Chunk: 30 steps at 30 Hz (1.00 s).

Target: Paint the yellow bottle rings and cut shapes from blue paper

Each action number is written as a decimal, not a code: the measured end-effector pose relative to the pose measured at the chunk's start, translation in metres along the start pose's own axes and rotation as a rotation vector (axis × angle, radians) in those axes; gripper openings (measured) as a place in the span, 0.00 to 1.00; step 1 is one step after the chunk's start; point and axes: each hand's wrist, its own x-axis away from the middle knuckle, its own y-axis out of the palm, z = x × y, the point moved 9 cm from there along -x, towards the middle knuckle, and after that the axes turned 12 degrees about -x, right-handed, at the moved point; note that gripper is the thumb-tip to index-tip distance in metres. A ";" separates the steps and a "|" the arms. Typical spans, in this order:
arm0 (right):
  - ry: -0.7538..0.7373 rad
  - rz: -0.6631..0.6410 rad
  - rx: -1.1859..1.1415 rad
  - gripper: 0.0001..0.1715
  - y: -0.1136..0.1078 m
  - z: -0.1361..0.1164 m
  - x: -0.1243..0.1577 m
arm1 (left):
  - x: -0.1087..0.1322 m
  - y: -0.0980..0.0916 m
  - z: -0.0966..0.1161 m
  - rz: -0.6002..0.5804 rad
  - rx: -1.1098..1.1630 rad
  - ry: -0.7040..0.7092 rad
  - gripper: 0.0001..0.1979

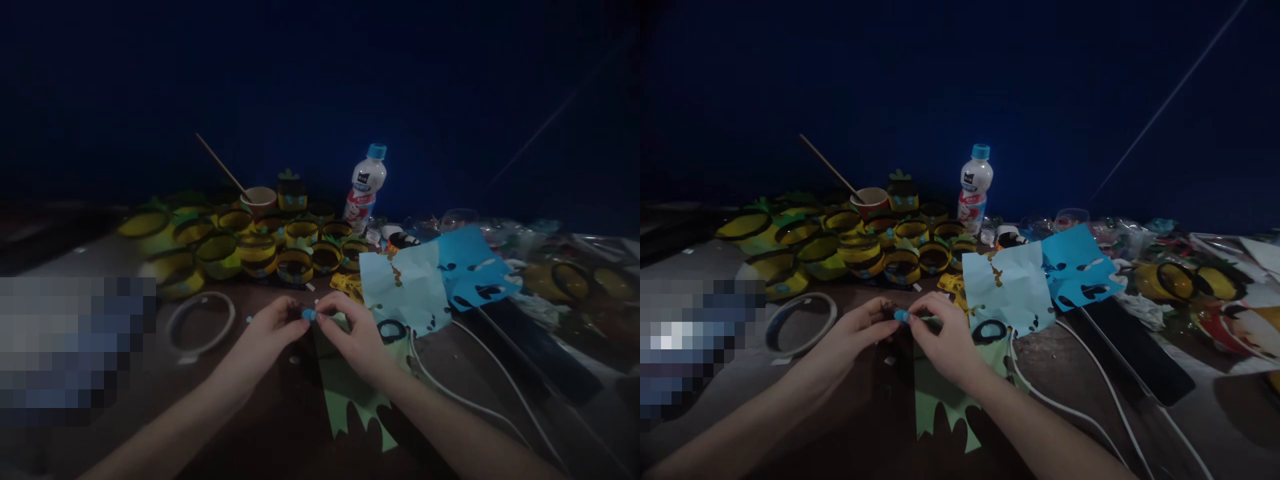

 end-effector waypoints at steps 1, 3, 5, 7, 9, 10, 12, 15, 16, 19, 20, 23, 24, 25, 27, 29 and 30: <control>0.002 0.000 0.001 0.06 0.000 0.000 0.000 | -0.001 -0.001 0.001 0.000 -0.025 0.005 0.08; 0.005 -0.007 0.004 0.06 0.001 0.001 0.000 | -0.003 -0.005 0.001 0.016 -0.084 0.020 0.07; 0.009 -0.012 0.008 0.06 0.001 0.001 0.000 | -0.004 -0.008 0.002 0.039 -0.141 0.045 0.08; 0.014 -0.018 0.004 0.06 0.001 0.001 0.000 | -0.005 -0.011 0.002 0.069 -0.181 0.069 0.08; 0.019 -0.023 0.001 0.06 0.001 0.002 0.000 | -0.005 -0.011 0.000 0.092 -0.198 0.073 0.09; 0.018 -0.022 0.003 0.06 0.001 0.002 0.000 | -0.005 -0.010 0.000 0.092 -0.196 0.072 0.09; 0.014 -0.015 0.014 0.06 0.000 0.002 0.000 | -0.004 -0.007 0.000 0.071 -0.186 0.063 0.09; 0.026 0.017 0.025 0.06 -0.002 0.004 0.000 | -0.003 -0.006 0.008 0.026 -0.197 0.083 0.08; 0.034 0.033 0.022 0.06 -0.004 0.005 0.000 | -0.003 -0.009 0.013 0.016 -0.226 0.103 0.08; 0.040 0.080 0.013 0.06 -0.007 0.006 -0.001 | -0.008 -0.036 0.027 0.059 -0.458 0.181 0.09; 0.038 0.087 0.014 0.06 -0.007 0.006 -0.001 | -0.011 -0.051 0.032 0.130 -0.601 0.207 0.08; 0.037 0.095 0.025 0.06 -0.007 0.006 -0.002 | -0.021 -0.086 0.035 0.223 -1.022 0.251 0.11; 0.038 0.092 0.027 0.06 -0.007 0.007 -0.002 | -0.026 -0.092 0.031 0.203 -1.126 0.250 0.11; 0.042 0.091 0.028 0.06 -0.007 0.007 -0.002 | -0.029 -0.095 0.026 0.167 -1.217 0.249 0.11; 0.047 0.086 0.027 0.06 -0.007 0.008 -0.001 | -0.034 -0.095 0.018 0.090 -1.338 0.267 0.11; 0.048 0.085 0.028 0.06 -0.007 0.008 -0.001 | -0.034 -0.090 0.014 0.039 -1.401 0.294 0.10; 0.047 0.087 0.028 0.06 -0.007 0.008 -0.001 | -0.033 -0.087 0.013 0.027 -1.419 0.305 0.09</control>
